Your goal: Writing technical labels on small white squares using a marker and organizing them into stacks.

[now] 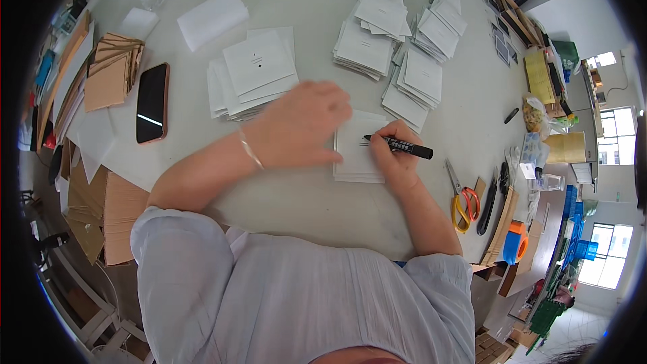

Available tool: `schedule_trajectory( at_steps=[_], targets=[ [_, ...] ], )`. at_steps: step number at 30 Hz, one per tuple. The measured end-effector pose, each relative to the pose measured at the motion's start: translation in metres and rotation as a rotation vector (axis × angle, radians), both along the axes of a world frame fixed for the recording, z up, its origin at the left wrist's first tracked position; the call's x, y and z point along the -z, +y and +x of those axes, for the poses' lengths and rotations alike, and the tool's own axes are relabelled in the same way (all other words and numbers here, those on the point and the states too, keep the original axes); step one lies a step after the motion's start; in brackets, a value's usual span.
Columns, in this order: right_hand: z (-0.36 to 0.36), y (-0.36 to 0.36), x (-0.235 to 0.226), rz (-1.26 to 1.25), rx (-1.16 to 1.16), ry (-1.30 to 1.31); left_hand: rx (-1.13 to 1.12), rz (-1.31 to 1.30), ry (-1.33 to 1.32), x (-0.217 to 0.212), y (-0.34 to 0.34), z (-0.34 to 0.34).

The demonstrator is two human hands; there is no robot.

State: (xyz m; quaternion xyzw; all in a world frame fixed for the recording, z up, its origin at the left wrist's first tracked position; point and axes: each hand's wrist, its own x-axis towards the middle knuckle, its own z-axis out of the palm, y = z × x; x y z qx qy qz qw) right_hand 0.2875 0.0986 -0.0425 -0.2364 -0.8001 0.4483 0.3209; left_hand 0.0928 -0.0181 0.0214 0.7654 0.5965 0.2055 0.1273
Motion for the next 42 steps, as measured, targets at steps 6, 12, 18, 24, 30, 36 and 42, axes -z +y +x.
schedule_trajectory(
  at_steps=[6, 12, 18, 24, 30, 36, 42],
  targets=[
    [-0.005, 0.003, -0.008, 0.071, -0.027, -0.037, 0.025, 0.147, 0.039, 0.031, 0.007, 0.016],
    [0.007, 0.002, 0.001, -0.073, -0.015, 0.089, -0.003, 0.129, -0.020, 0.043, 0.006, 0.023],
    [0.013, -0.004, -0.002, 0.023, -0.076, 0.021, -0.044, 0.057, -0.078, 0.039, 0.000, 0.031],
    [0.010, -0.004, -0.005, 0.171, -0.118, -0.011, -0.048, 0.090, -0.093, 0.043, -0.001, 0.032],
    [0.010, -0.002, -0.001, 0.051, -0.063, 0.007, -0.056, 0.094, -0.084, 0.043, 0.002, 0.031],
    [0.004, 0.006, -0.006, 0.156, -0.138, -0.016, -0.047, 0.167, -0.063, 0.042, 0.008, 0.022],
    [0.022, 0.007, 0.020, -0.267, 0.070, 0.423, -0.033, 0.085, -0.028, 0.046, 0.004, 0.033]
  ],
)
